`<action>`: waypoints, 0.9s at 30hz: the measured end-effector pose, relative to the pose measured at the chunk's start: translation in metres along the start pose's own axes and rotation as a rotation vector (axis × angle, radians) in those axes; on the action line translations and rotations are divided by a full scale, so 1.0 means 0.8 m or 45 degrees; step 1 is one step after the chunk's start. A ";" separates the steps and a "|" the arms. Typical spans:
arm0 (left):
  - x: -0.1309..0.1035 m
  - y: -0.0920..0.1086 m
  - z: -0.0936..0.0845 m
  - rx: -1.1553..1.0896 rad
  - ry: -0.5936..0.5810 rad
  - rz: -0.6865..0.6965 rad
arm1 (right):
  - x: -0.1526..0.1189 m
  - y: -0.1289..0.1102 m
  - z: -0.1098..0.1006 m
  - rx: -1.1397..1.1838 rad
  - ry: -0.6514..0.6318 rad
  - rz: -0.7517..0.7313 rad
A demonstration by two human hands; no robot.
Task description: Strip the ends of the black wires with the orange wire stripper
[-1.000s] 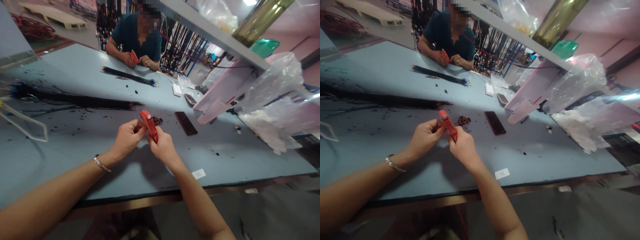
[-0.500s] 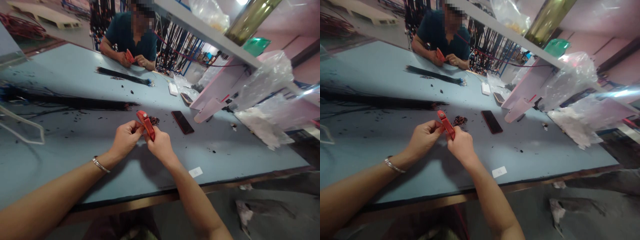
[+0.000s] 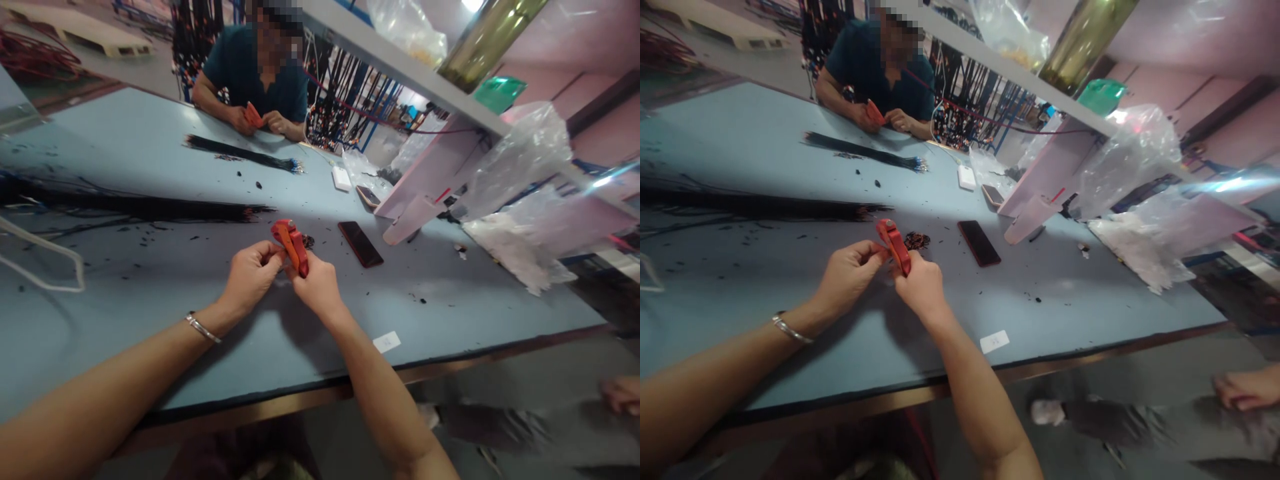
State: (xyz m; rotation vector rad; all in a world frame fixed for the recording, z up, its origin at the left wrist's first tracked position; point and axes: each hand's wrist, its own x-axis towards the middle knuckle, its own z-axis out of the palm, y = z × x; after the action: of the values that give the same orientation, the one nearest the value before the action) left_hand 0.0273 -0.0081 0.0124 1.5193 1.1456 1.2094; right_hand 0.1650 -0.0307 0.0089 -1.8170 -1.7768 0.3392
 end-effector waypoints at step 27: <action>0.006 -0.035 -0.032 0.599 0.137 0.269 | -0.013 0.036 -0.029 2.380 -0.398 0.407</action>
State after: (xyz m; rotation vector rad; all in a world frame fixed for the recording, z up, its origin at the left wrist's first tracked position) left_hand -0.0010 0.0045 -0.0092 1.9860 1.4414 1.2271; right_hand 0.2011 -0.0450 0.0097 -0.5467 -0.5214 1.6967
